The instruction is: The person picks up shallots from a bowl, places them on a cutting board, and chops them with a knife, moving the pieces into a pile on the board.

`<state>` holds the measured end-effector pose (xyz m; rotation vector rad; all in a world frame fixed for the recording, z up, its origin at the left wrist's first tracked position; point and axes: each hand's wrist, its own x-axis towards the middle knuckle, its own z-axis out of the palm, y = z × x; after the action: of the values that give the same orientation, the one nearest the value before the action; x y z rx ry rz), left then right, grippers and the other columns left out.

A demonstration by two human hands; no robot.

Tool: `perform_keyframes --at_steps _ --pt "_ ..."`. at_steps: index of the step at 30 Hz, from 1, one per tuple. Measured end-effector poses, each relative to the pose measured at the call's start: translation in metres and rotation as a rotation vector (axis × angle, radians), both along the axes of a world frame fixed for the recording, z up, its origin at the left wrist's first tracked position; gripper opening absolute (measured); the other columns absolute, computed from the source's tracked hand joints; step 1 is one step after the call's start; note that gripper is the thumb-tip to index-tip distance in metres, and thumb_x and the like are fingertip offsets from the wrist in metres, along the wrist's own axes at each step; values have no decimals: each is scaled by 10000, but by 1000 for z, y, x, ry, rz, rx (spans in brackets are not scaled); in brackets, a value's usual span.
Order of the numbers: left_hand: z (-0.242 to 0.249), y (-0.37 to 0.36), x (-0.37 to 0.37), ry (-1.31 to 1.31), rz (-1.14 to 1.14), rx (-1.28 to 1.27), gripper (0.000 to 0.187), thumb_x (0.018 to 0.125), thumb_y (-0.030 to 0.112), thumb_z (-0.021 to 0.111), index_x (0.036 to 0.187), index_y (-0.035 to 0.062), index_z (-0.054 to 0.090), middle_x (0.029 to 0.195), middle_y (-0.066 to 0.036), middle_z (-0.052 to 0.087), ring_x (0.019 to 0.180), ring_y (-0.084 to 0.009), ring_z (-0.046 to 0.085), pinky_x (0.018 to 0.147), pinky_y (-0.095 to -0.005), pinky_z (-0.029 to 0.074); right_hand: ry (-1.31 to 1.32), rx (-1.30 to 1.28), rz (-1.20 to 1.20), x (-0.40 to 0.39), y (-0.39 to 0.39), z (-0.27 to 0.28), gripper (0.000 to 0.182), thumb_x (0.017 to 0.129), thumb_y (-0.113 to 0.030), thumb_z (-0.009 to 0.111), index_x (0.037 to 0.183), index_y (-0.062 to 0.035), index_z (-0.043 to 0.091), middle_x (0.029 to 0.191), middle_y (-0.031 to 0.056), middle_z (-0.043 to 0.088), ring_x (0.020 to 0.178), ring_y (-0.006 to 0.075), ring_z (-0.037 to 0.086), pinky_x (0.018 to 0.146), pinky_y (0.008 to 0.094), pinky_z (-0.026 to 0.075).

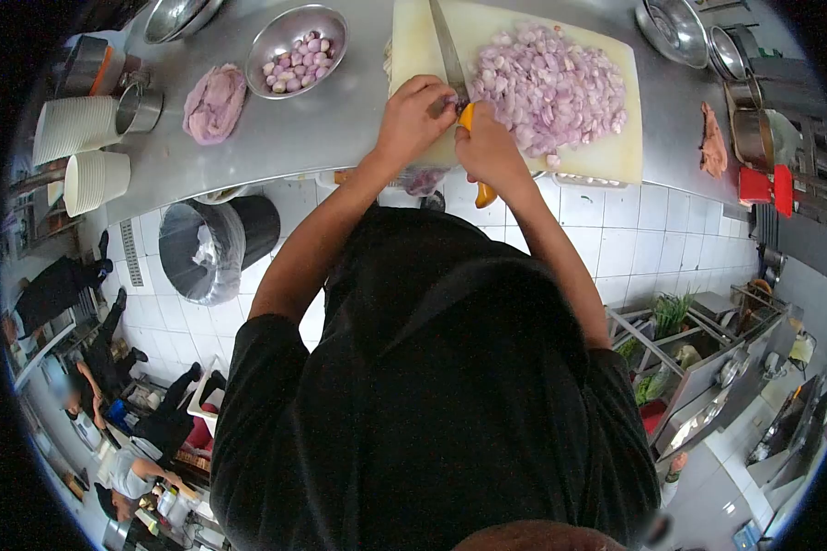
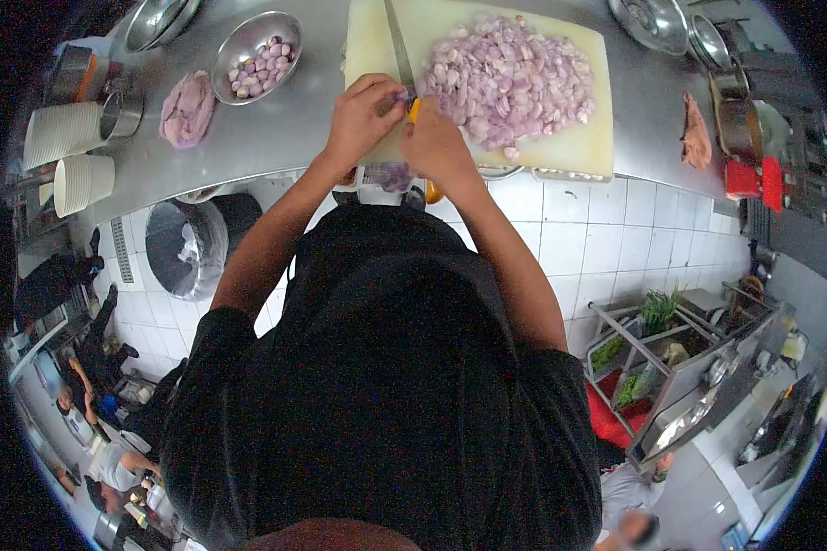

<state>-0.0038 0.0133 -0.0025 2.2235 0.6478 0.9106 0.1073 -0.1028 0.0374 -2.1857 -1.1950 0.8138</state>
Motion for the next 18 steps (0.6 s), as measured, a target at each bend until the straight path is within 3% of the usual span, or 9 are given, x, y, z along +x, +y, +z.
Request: perform_keyframes --at_steps 5,9,12,18 --pt "4 -3 3 3 -17 15 243 773 105 730 1012 64 721 1071 -99 689 981 -285 672 863 -360 548 213 -51 -62 7 -4 15 249 949 -161 493 1080 24 389 776 247 643 473 309 635 455 425 512" --pt "11 11 0 113 -153 140 251 787 91 709 1034 47 716 1102 -113 681 1053 -306 637 925 -378 520 28 -15 8 17 -13 2 255 944 -169 493 1088 19 399 763 249 637 470 310 627 474 431 511" --pt "18 12 2 138 -204 203 278 741 80 696 1014 29 715 1093 -119 663 1039 -315 615 902 -399 517 -37 -8 23 17 -18 1 265 942 -173 496 1101 18 404 744 249 633 476 323 626 501 448 513" --pt "12 4 -7 28 -78 -41 235 791 152 729 1002 48 726 1064 -115 691 977 -307 663 859 -376 537 -57 0 34 12 -26 6 278 951 -180 495 1128 19 414 707 232 636 493 329 637 513 458 513"
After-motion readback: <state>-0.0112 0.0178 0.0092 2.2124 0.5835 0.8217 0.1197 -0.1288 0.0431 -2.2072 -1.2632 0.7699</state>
